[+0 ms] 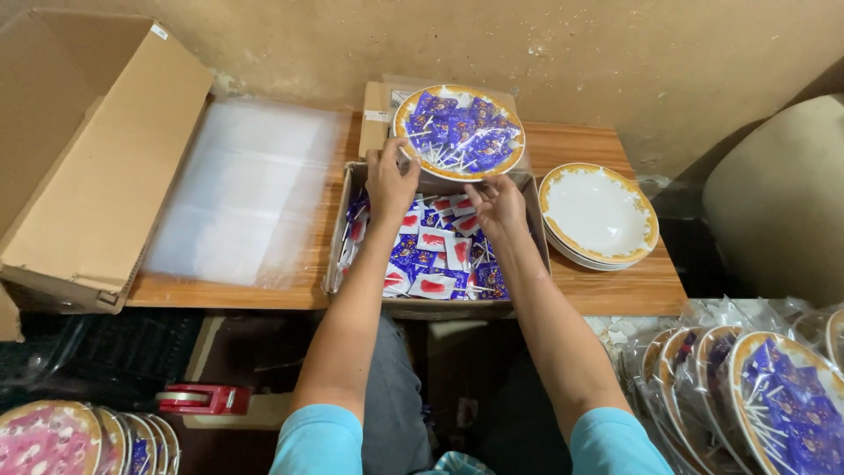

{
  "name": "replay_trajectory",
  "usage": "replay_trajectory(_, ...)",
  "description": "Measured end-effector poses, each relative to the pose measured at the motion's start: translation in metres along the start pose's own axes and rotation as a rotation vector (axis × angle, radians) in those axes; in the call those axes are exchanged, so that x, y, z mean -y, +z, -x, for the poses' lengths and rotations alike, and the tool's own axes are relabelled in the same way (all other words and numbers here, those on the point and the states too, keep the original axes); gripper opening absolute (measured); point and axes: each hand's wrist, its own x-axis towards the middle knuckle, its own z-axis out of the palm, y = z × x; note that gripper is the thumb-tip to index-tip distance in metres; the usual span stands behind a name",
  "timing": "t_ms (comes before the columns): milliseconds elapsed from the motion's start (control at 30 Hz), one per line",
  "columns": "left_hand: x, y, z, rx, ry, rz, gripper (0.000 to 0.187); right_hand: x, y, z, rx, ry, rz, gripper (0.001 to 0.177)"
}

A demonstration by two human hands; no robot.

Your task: Arranging individually wrapped lollipops from a box onto a decorative plate in a circular pattern.

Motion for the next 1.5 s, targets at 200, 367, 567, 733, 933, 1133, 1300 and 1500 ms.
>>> replay_trajectory(200,-0.008,-0.003,-0.005,-0.094,0.285,-0.316,0.026,-0.004,0.009,-0.014,0.23,-0.05,0.131,0.084)
replay_trajectory(367,0.012,0.015,-0.022,-0.226,0.4,-0.37,0.007,-0.023,0.017,0.004,0.205,-0.175,0.141,0.08)
replay_trajectory(567,-0.031,-0.017,-0.004,-0.248,0.428,-0.198,0.013,-0.041,0.03,0.009,0.19,-0.234,0.098,0.076)
replay_trajectory(733,-0.05,-0.043,0.016,-0.222,0.49,-0.051,0.012,-0.049,0.03,-0.026,0.122,-0.215,0.065,0.081)
replay_trajectory(933,-0.06,-0.069,0.043,-0.217,0.532,0.091,0.01,0.022,0.086,0.056,0.207,0.596,-0.681,0.079)
replay_trajectory(1133,-0.046,-0.081,0.082,-0.144,0.524,-0.001,0.009,0.013,0.078,0.011,0.101,0.464,-0.567,0.075)
replay_trajectory(1300,-0.021,-0.077,0.083,-0.045,0.49,-0.075,0.007,0.001,0.072,-0.029,-0.033,0.301,-0.429,0.076)
replay_trajectory(1500,-0.016,-0.102,0.075,0.46,0.016,0.414,0.1,-0.016,0.043,0.005,0.095,-0.047,0.251,0.066)
